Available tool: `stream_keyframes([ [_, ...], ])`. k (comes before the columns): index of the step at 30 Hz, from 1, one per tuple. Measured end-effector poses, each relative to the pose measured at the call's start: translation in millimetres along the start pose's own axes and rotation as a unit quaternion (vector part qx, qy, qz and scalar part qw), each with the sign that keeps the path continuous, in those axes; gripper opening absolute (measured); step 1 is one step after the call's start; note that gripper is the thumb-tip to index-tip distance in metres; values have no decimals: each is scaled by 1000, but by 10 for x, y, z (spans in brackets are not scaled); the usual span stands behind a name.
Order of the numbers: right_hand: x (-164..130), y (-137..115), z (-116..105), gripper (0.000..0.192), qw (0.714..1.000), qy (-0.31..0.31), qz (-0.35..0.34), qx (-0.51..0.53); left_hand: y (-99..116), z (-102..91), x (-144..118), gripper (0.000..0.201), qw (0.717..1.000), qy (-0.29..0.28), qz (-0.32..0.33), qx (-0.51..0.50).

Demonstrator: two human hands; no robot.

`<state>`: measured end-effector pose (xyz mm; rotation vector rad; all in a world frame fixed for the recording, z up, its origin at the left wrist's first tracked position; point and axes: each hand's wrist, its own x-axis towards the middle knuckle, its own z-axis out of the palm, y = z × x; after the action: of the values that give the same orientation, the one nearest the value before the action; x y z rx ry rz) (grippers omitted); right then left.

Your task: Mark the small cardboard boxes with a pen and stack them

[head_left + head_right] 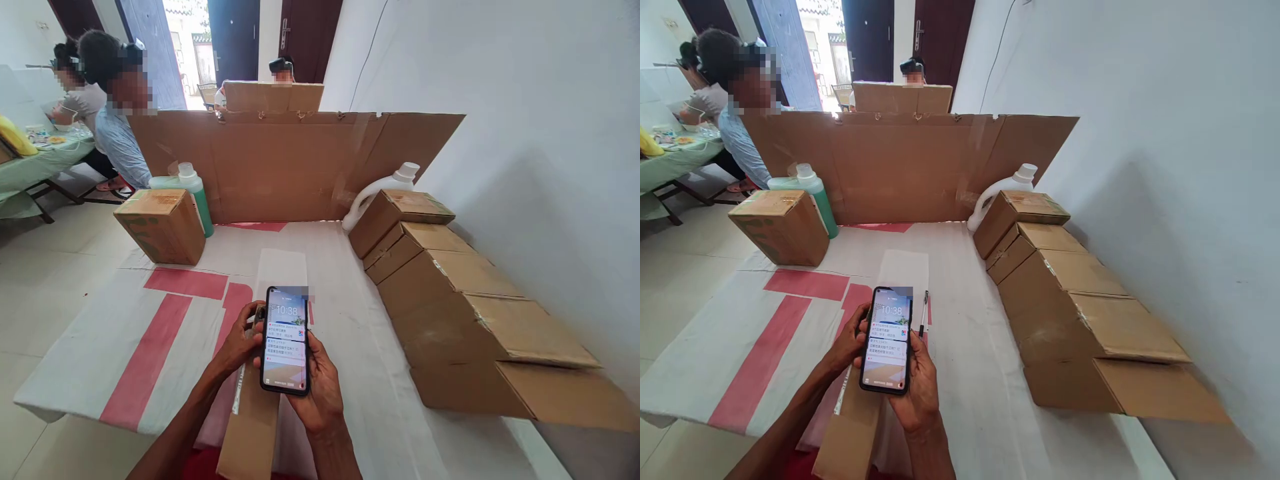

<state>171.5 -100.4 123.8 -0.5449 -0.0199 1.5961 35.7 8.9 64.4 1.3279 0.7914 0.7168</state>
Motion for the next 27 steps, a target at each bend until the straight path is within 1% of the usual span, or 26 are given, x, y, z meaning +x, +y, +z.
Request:
stream_keyframes([
  [2,-87,-130,-84,39,1000,3,-28,-11,-14,-5,-3,77,1000,-7,-16,14],
  [4,-179,-283,-240,39,998,19,-57,-19,-29,-17,-4,72,999,-6,-27,30],
  [8,-304,-526,-730,37,991,82,-100,-20,-33,-45,14,69,998,-3,-26,60],
  [11,-326,-585,-1105,35,985,126,-119,-4,10,-51,21,69,996,-5,-41,76],
  [14,-322,-576,-1349,36,982,136,-131,10,67,-44,16,66,995,1,-42,89],
  [16,-324,-567,-1421,35,982,131,-138,10,90,-37,13,65,995,4,-37,92],
  [19,-328,-566,-1429,35,980,131,-150,-11,104,-29,14,64,994,6,-37,98],
  [21,-315,-569,-1402,38,973,158,-154,-68,112,-22,14,64,994,4,-41,102],
  [24,-261,-564,-1371,43,951,213,-149,-169,138,-6,7,66,994,0,-46,103],
  [27,-187,-544,-1376,44,930,253,-150,-222,170,14,-7,68,993,-1,-46,104],
])
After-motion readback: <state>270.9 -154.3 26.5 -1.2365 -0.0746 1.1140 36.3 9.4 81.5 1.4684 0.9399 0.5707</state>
